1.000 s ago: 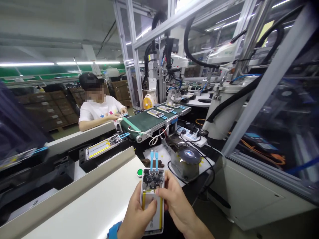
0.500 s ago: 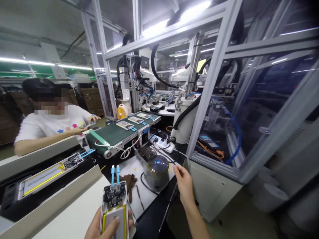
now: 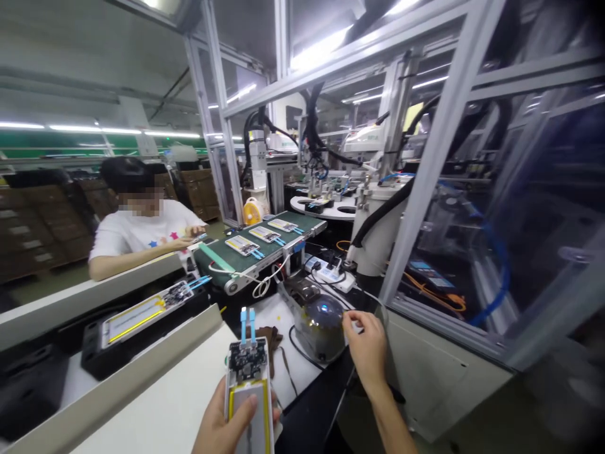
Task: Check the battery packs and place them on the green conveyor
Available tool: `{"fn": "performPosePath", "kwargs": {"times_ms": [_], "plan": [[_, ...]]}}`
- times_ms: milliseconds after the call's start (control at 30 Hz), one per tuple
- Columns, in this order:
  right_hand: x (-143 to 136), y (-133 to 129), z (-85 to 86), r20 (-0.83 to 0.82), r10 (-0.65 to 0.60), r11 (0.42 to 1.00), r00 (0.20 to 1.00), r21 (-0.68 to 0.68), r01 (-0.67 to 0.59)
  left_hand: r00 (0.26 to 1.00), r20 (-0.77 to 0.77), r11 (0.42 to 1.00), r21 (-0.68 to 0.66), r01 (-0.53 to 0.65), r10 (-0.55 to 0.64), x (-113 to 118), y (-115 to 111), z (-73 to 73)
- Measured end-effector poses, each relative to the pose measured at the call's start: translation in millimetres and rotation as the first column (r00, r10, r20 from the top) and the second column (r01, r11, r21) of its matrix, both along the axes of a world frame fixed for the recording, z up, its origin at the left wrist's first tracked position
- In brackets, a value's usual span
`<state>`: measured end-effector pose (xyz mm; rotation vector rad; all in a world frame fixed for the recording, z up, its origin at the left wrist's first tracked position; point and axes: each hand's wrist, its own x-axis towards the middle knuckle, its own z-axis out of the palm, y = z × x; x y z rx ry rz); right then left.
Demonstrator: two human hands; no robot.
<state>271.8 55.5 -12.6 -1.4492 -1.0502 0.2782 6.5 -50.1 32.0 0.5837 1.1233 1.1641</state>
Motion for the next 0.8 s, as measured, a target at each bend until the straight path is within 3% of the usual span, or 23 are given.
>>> {"fn": "performPosePath", "kwargs": {"times_ms": [100, 167, 200, 267, 333, 367, 500, 633, 800], "plan": [[-21.9, -14.9, 22.5, 0.103, 0.118, 0.991, 0.988, 0.056, -0.124, 0.999, 0.013, 0.997, 0.063, 0.046, -0.047, 0.0, -1.9, 5.3], [-43.7, -28.7, 39.7, 0.154, 0.324, 0.942, 0.933, 0.038, -0.333, 0.996, 0.004, 0.993, 0.078, 0.083, -0.084, -0.9, -2.4, 8.5], [-55.5, -35.9, 47.8, 0.175, 0.462, 0.883, 0.869, 0.005, -0.470, 0.995, -0.003, 0.991, 0.086, 0.099, -0.099, -1.6, -2.3, 9.4], [-78.1, -49.0, 61.3, 0.192, 0.727, 0.682, 0.659, -0.091, -0.725, 0.994, -0.026, 0.988, 0.109, 0.113, -0.111, -3.1, -1.6, 8.7], [-96.1, -57.4, 69.7, 0.188, 0.864, 0.497, 0.466, -0.174, -0.850, 0.993, -0.059, 0.984, 0.138, 0.111, -0.103, -4.8, -0.2, 4.9], [-102.5, -59.5, 71.9, 0.193, 0.887, 0.454, 0.419, -0.201, -0.868, 0.993, -0.079, 0.983, 0.154, 0.103, -0.091, -5.6, 0.5, 2.3], [-112.6, -58.3, 73.9, 0.231, 0.902, 0.420, 0.366, -0.265, -0.868, 0.988, -0.116, 0.974, 0.195, 0.119, -0.097, -7.4, 2.2, -5.9], [-112.3, -56.1, 74.7, 0.232, 0.912, 0.398, 0.338, -0.295, -0.869, 0.988, -0.103, 0.968, 0.208, 0.138, -0.118, -6.5, 1.6, -4.5], [-114.2, -57.5, 77.9, 0.241, 0.906, 0.412, 0.347, -0.315, -0.855, 0.981, -0.163, 0.962, 0.236, 0.139, -0.102, -7.9, 0.9, -1.0]]}}
